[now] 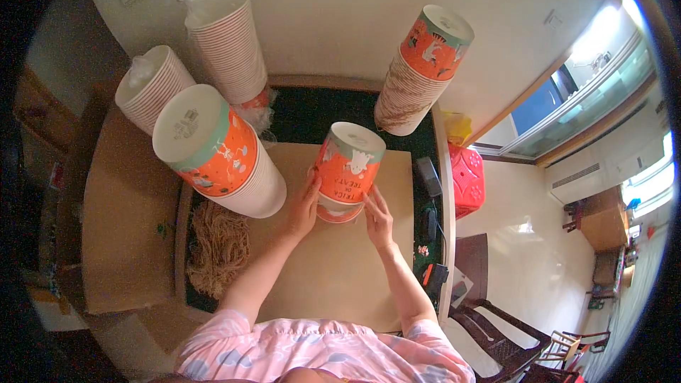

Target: Attaching thin strings to paper cups for assembly or packaging.

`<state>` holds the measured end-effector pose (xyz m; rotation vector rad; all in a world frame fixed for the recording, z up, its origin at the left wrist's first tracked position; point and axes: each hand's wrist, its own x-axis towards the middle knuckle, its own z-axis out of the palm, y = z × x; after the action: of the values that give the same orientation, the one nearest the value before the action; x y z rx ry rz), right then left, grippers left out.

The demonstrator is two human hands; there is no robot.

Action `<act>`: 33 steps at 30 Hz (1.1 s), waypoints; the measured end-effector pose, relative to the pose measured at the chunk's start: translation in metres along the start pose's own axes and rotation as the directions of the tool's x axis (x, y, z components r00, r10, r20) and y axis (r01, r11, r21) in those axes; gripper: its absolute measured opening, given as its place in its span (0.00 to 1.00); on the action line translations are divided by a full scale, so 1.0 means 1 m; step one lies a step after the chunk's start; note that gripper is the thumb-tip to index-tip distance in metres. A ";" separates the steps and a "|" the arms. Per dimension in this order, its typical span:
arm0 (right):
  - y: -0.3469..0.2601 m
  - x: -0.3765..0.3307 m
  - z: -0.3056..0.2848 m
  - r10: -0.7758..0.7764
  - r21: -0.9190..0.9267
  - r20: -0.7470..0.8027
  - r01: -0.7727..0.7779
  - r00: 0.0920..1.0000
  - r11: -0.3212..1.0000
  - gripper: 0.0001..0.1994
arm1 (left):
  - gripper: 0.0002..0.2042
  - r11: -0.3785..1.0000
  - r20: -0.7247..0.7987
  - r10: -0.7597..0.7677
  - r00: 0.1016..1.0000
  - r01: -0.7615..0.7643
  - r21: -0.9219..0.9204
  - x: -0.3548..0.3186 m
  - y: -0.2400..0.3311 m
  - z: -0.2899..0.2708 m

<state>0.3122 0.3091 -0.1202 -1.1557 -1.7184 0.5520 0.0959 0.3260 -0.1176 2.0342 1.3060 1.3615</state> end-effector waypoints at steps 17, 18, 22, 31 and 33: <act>-0.021 -0.042 0.008 -0.056 -0.167 -0.007 0.054 0.998 0.984 0.13 | 0.24 0.958 -0.185 -0.283 0.941 0.268 -0.104 -0.065 0.024 0.016; -0.019 -0.046 0.010 -0.071 -0.185 0.032 0.076 0.997 0.980 0.12 | 0.24 0.963 -0.188 -0.269 0.945 0.260 -0.071 -0.073 0.021 0.017; -0.017 -0.056 0.017 -0.014 -0.163 0.107 0.031 0.994 0.986 0.10 | 0.25 0.922 -0.141 -0.385 0.912 0.372 -0.110 -0.104 0.002 0.026; 0.022 -0.070 0.023 0.117 -0.369 0.227 -0.026 0.967 0.929 0.06 | 0.21 0.772 0.097 -0.631 0.770 0.635 -0.016 -0.106 -0.008 0.035; 0.024 -0.073 0.022 0.165 -0.401 0.273 -0.043 0.948 0.915 0.07 | 0.21 0.777 0.110 -0.626 0.772 0.629 0.011 -0.102 -0.006 0.033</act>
<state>0.3107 0.2580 -0.1820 -1.5156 -2.1052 0.4800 0.1108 0.2488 -0.1909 1.4070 1.6954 0.9259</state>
